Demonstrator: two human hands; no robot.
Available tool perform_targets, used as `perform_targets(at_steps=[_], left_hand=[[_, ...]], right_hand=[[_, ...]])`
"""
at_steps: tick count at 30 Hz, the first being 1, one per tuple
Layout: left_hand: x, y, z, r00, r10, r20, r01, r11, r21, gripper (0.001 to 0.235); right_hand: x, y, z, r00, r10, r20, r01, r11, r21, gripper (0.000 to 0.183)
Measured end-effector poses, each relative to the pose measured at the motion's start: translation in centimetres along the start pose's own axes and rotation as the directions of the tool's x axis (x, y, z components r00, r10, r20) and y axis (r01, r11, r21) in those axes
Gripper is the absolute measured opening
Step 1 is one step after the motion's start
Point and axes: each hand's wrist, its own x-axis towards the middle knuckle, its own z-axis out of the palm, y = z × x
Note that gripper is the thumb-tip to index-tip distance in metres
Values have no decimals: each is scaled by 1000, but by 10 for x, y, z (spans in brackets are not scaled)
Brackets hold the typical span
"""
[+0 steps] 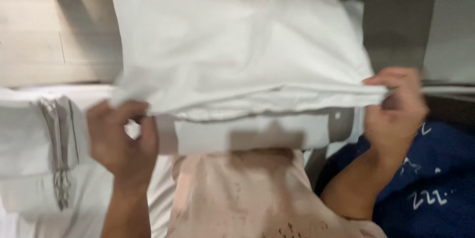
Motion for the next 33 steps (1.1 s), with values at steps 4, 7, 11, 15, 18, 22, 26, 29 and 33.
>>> perform_targets(at_steps=[4,7,11,15,18,22,26,29,33], left_hand=[[-2,1,-13,998,10,-68,-9,1000,13,35],[-18,0,-9,1000,-22,-2,22,999,-43,34],[-39,-5,-9,990,-135,40,140,979,-151,25],[-46,-8,-11,988,-144,57,152,975,-161,22],[-39,-6,-11,961,-213,179,252,937,-241,20],[-32,-18,-14,920,-196,339,316,883,-347,10],[-24,-14,-30,895,-270,354,390,860,-330,21],[-27,-18,-34,897,-245,367,402,799,-448,20],[-26,-23,-42,845,-301,443,513,692,-509,24]], right_hand=[[-9,-6,-15,998,-52,-21,50,994,-98,20],[-19,-6,-17,996,7,88,1,995,-96,21],[-25,-7,-15,983,116,144,-98,988,-122,24],[-16,-9,-16,968,89,235,-55,988,-147,19],[-10,-8,-10,887,167,430,-111,982,-153,27],[-8,-12,-12,911,96,400,-37,988,-153,30],[-10,-19,-30,916,89,392,-121,991,56,46],[-13,-7,-48,914,36,404,-84,991,101,51],[-19,-8,-53,944,193,269,-231,966,116,27]])
